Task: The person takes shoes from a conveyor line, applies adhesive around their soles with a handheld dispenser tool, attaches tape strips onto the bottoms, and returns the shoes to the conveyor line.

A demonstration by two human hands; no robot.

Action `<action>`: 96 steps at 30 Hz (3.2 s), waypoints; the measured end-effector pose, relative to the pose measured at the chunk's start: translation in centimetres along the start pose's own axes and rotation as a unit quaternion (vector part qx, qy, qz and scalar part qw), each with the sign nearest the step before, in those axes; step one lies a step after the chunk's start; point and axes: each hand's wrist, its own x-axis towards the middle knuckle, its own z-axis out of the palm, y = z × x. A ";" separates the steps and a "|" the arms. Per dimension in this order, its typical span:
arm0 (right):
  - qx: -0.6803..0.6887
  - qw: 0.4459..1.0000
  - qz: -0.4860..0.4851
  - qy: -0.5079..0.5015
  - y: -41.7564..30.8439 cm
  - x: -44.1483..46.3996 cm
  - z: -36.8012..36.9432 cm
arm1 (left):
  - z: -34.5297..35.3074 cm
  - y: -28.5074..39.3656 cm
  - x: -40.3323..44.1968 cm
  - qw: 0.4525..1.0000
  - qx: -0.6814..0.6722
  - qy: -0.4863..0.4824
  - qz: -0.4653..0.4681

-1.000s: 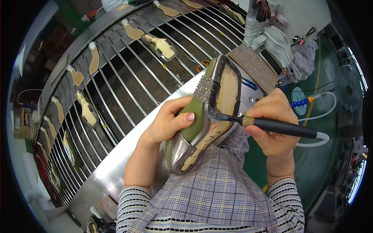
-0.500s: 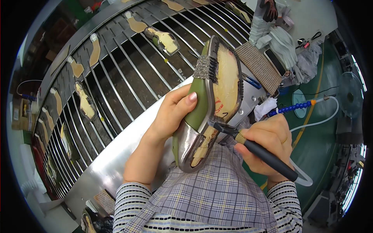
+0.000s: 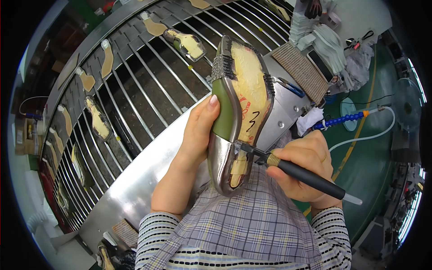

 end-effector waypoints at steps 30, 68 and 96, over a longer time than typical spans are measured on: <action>0.102 0.993 0.014 -0.054 0.3 -0.3 -0.6 | 0.2 -1.1 1.2 0.999 -0.002 0.017 -0.034; 0.024 0.992 0.060 -0.108 4.3 4.8 -3.8 | 2.7 -5.5 1.7 0.943 -0.206 -0.028 -0.259; 0.169 0.982 0.012 -0.085 3.9 1.2 -4.3 | 2.6 -2.6 2.0 0.950 -0.249 -0.007 -0.191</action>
